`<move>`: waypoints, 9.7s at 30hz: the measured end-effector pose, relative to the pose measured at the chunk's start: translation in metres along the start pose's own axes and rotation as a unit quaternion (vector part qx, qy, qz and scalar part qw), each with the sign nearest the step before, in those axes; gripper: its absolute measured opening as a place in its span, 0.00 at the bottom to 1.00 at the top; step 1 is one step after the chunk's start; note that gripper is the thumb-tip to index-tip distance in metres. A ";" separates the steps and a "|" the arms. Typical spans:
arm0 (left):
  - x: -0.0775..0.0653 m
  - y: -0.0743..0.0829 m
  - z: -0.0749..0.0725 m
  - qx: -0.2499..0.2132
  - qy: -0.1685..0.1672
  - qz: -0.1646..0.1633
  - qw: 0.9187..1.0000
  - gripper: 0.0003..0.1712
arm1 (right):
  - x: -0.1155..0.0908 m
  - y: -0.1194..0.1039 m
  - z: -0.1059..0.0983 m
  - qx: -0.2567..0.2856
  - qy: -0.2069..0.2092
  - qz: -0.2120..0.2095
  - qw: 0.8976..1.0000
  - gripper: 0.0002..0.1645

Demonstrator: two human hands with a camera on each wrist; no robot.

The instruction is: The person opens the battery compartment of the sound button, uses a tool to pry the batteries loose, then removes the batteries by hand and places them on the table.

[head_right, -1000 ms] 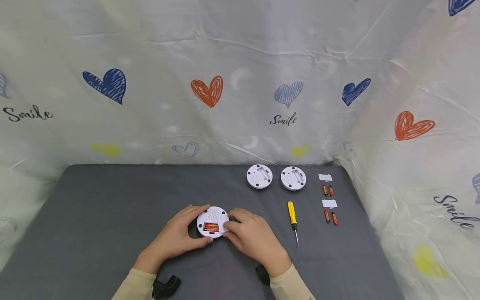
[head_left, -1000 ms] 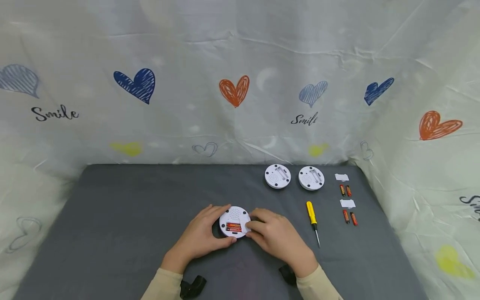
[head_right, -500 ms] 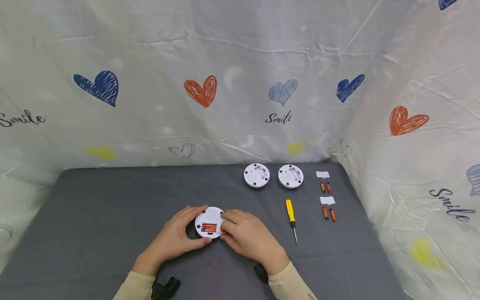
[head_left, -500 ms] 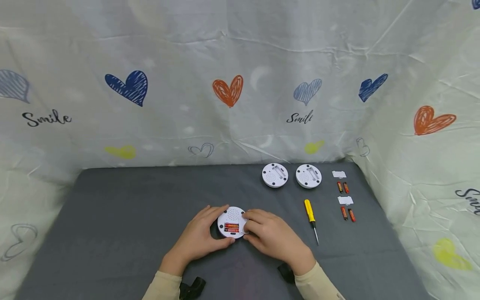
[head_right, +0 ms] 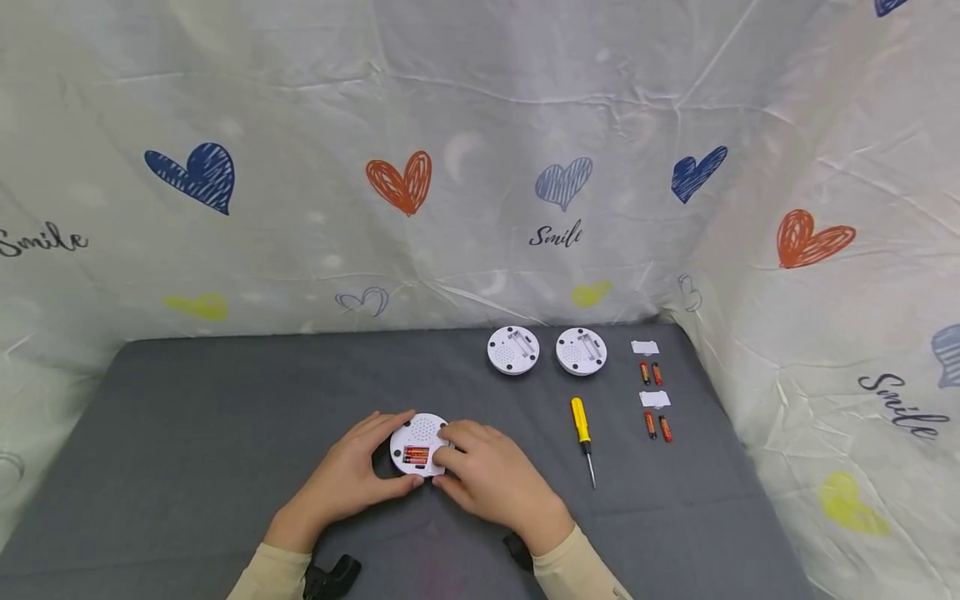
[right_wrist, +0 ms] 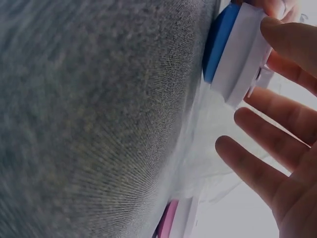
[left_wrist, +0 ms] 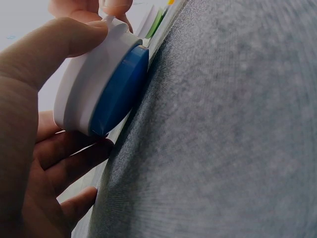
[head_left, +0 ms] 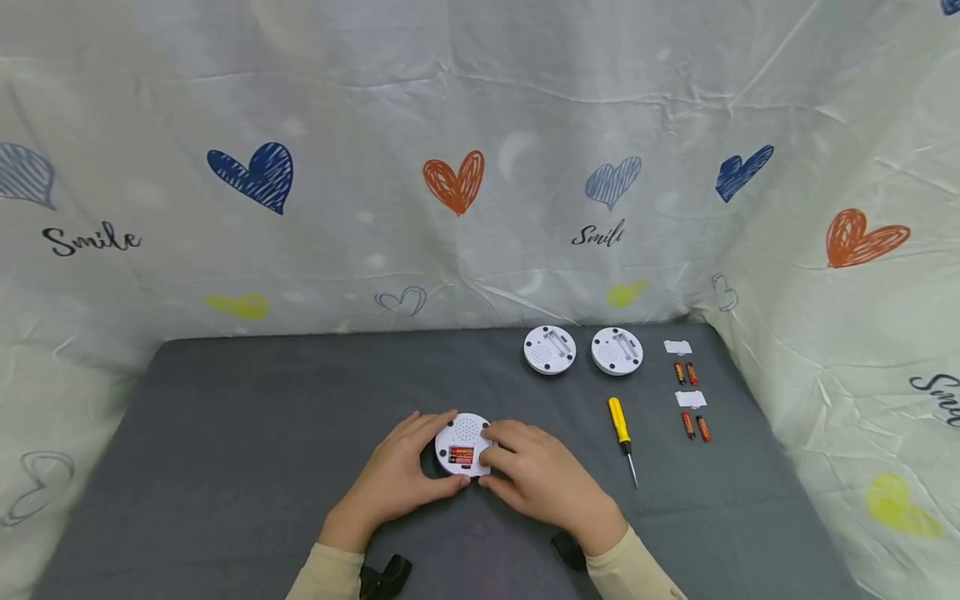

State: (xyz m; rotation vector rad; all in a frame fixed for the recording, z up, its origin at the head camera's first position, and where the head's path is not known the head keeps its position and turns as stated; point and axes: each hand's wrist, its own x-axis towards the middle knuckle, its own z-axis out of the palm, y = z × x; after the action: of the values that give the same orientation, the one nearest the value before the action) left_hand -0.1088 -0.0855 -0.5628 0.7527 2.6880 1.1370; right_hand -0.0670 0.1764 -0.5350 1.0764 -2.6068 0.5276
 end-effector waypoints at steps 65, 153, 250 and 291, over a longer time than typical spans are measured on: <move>0.003 -0.005 0.004 0.012 0.016 0.010 1.000 0.54 | -0.198 0.103 -0.089 -0.081 0.046 0.518 0.850 0.12; -0.002 0.004 -0.003 0.013 -0.005 -0.015 1.000 0.53 | -0.071 0.056 -0.050 -0.011 0.195 0.326 0.925 0.18; 0.001 0.004 0.002 0.018 0.004 0.013 1.000 0.54 | -0.015 -0.004 0.009 0.455 0.183 0.148 0.859 0.15; 0.004 0.006 0.000 -0.004 0.004 -0.023 1.000 0.55 | -0.015 0.003 0.015 0.546 0.212 0.200 0.786 0.14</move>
State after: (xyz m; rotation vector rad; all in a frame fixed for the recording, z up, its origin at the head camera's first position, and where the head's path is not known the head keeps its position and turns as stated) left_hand -0.1097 -0.0795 -0.5585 0.6833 2.6910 1.1416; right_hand -0.0605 0.1805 -0.5547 0.4462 -1.9791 2.2433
